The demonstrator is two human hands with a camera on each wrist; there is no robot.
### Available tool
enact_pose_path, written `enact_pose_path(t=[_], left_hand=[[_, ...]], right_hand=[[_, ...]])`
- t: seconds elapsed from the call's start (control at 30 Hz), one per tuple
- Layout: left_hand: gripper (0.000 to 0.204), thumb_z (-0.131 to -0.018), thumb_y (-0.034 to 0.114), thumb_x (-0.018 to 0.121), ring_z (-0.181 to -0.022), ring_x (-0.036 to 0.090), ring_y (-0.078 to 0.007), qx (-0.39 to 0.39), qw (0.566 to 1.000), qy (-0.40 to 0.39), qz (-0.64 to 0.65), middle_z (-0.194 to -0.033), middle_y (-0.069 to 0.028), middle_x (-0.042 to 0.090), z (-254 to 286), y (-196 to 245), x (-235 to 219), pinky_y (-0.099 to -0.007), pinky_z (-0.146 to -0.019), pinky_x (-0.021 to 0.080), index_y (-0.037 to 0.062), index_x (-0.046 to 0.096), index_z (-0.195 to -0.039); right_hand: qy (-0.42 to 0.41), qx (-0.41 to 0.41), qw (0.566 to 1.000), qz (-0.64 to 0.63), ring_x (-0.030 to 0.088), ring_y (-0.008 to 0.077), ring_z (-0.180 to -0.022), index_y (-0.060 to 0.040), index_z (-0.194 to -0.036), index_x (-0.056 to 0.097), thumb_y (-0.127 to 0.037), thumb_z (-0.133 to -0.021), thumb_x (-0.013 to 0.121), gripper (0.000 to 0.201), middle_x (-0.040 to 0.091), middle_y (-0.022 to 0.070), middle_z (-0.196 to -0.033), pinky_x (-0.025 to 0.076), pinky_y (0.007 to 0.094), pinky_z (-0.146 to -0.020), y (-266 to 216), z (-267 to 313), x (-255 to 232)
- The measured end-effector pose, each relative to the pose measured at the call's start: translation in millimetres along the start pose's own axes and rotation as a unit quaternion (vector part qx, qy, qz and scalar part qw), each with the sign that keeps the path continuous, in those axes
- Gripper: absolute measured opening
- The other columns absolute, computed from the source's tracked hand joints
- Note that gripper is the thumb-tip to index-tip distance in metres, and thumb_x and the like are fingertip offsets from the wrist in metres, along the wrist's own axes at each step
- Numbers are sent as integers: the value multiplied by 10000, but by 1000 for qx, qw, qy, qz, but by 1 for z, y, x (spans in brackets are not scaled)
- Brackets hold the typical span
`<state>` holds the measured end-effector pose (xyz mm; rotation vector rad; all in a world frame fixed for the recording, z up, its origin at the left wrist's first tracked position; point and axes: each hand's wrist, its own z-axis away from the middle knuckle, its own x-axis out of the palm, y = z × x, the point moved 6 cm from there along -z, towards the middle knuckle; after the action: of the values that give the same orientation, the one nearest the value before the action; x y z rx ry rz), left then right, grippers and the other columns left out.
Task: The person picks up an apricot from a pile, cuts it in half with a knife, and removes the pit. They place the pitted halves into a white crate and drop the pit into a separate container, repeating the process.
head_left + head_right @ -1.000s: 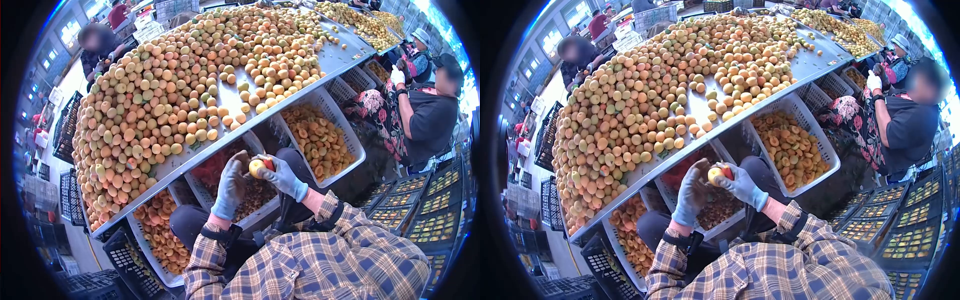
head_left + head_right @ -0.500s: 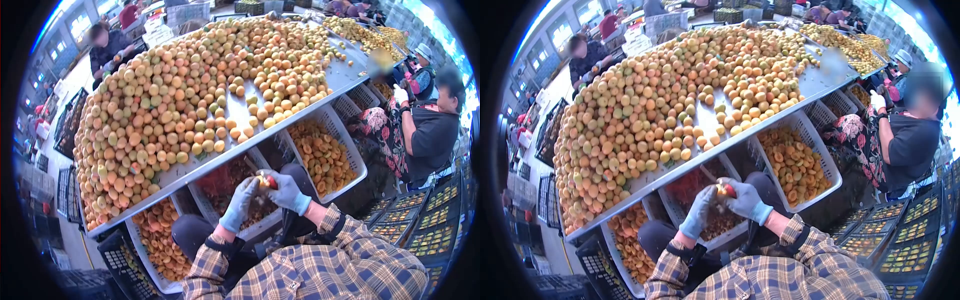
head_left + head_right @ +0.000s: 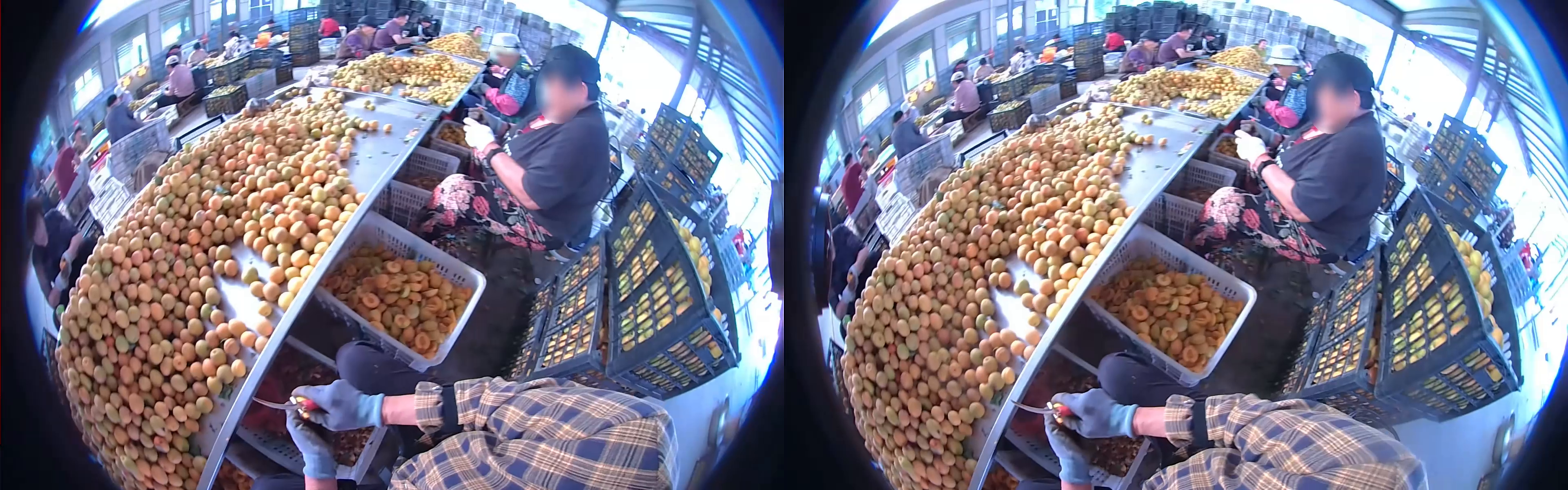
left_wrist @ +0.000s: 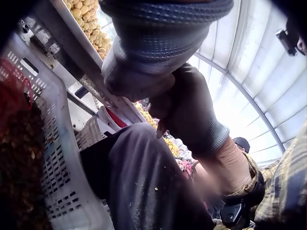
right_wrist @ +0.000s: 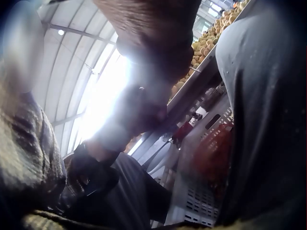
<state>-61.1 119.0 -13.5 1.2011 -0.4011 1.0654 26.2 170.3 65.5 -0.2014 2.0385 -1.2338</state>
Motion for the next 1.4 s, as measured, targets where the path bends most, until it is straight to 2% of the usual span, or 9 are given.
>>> enact_pose_path(t=[0.27,0.4,0.5,0.57,0.6,0.73,0.8,1.07,1.4], left_hand=[[369,-1002,369,386,-836,582,-131,93,986,5,-139,-928,-47,606,-2,2,-21,-274,-767,479,53,574,-1023],[404,-970,432,430,-812,579,-132,187,925,-26,-330,-934,-43,613,18,6,3,-261,-745,473,62,584,-1025],[497,-908,533,462,-765,597,-176,-70,993,98,-16,-957,-52,622,38,0,22,-276,-704,496,82,589,-1074],[520,-874,525,512,-850,622,-221,-126,946,-231,191,-985,-75,643,7,0,-25,-383,-741,535,41,602,-1042],[503,-873,496,522,-919,614,-244,-16,989,124,81,-1020,-93,639,39,22,26,-385,-804,521,30,607,-1044],[511,-912,447,492,-1012,589,-258,-125,908,-225,332,-1111,-108,619,32,-9,10,-410,-948,451,38,541,-1214],[465,-943,420,452,-1033,587,-261,-46,962,-9,268,-1110,-105,626,26,-23,-14,-407,-980,432,39,552,-1192],[469,-952,449,466,-857,620,-259,-39,955,-18,293,-972,-133,635,20,-25,-15,-381,-804,530,32,533,-1154],[350,-952,420,514,-759,620,-149,-90,952,87,279,-936,-37,637,27,-41,-10,-317,-633,534,105,555,-1100]], right_hand=[[16,51,995,-84,634,387,-757,-77,-1079,572,-200,-875,584,238,638,197,-802,507,396,-651,-1,7,-8],[78,217,940,-253,541,101,-695,-11,-931,589,-267,-952,544,261,596,52,-730,448,307,-635,57,3,14],[86,164,850,-494,458,34,-693,-91,-950,591,-233,-961,517,160,533,-88,-792,399,236,-593,47,3,8],[-166,312,693,-628,492,30,-688,-119,-883,567,-204,-958,482,142,528,-70,-747,423,215,-572,21,17,-7],[-151,277,705,-635,533,46,-685,-88,-956,598,-238,-948,520,169,582,-32,-776,432,190,-569,2,19,-18],[-214,290,856,-370,652,193,-895,-72,-1238,564,-294,-905,611,403,679,71,-1000,520,280,-756,3,25,14],[-91,61,980,-163,660,286,-951,-91,-1261,545,-297,-884,624,437,676,148,-1038,522,353,-813,21,25,22],[3,238,900,-365,609,73,-735,-6,-1154,583,-161,-922,593,279,627,18,-831,504,213,-617,22,11,0],[-25,121,858,-499,384,-10,-498,49,-1018,609,-67,-903,534,180,475,-61,-609,281,157,-455,-23,1,1]])
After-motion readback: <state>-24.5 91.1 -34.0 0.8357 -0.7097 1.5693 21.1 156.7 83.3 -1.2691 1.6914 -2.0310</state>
